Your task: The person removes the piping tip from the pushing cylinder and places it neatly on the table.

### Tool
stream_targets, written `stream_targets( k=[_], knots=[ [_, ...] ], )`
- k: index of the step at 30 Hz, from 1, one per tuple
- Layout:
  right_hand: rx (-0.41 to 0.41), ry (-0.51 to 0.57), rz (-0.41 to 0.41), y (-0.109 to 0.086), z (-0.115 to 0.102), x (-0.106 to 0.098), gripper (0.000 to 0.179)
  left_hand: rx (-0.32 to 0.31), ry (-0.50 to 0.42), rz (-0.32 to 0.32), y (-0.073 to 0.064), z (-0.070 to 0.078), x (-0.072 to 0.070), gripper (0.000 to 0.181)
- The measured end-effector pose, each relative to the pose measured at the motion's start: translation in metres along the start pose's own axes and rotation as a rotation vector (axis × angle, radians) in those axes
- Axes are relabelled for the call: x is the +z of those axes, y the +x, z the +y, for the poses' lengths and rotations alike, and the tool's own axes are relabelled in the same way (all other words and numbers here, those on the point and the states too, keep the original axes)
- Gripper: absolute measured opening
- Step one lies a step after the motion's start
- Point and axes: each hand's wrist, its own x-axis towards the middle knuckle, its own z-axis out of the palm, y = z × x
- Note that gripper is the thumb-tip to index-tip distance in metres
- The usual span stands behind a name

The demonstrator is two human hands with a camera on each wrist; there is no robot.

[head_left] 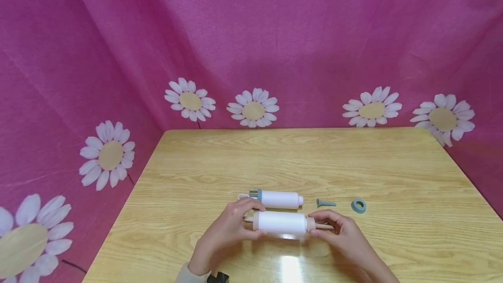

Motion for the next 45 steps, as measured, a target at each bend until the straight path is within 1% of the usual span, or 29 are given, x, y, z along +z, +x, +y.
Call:
stream_targets(
  k=[7,11,14,16,18,22,24,26,31,33,36,39,42,45],
  knots=[
    [-0.048,-0.032,0.01,-0.0002,-0.0004,-0.0007,0.031,-0.015,-0.013,-0.01,0.0005,-0.0002,0.0001,0.04],
    [-0.086,-0.046,0.012,0.0002,0.0007,-0.0012,0.032,-0.009,-0.002,-0.008,0.0007,-0.0006,0.0001,0.041],
    [-0.107,-0.026,-0.002,0.0003,0.0017,-0.0013,0.035,-0.004,0.001,-0.004,0.0007,-0.0005,-0.0003,0.042],
    [-0.091,-0.016,-0.006,0.0005,0.0013,-0.0012,0.035,-0.007,-0.005,-0.003,0.0011,0.0,-0.0006,0.041],
    [-0.039,-0.002,-0.017,0.0009,-0.0003,-0.0013,0.034,-0.011,-0.014,-0.002,0.0015,0.0004,-0.001,0.041],
    [0.148,0.017,-0.037,0.0022,-0.006,-0.0011,0.031,-0.016,-0.019,-0.005,0.0019,0.001,-0.0016,0.041],
    [0.209,0.022,-0.047,0.0026,-0.0075,-0.0009,0.032,-0.015,-0.017,-0.005,0.0019,0.0009,-0.0017,0.04],
    [0.196,0.026,-0.044,0.0029,-0.0065,-0.0004,0.031,-0.007,-0.013,-0.003,0.0017,0.0005,-0.0015,0.041],
    [0.037,0.007,-0.027,0.0017,-0.0035,0.0021,0.031,0.011,-0.005,0.008,0.0009,-0.001,-0.0005,0.043],
    [-0.01,-0.005,-0.023,0.0013,-0.0034,0.0027,0.03,0.012,-0.004,0.007,0.0005,-0.0016,-0.0003,0.043],
    [-0.052,-0.007,-0.026,0.0014,-0.0021,0.0029,0.03,0.014,0.0,0.004,-0.0001,-0.003,-0.0003,0.043],
    [-0.048,0.012,-0.041,0.0014,-0.0013,0.0024,0.03,0.016,0.002,0.007,-0.0004,-0.0045,-0.0001,0.044],
    [0.005,0.029,-0.049,0.0014,-0.001,0.0018,0.032,0.029,-0.003,0.012,-0.0009,-0.006,0.0004,0.044],
    [0.036,0.013,-0.049,0.001,-0.0015,0.0007,0.032,0.038,-0.001,0.019,-0.0014,-0.0069,0.0007,0.044]
  ],
)
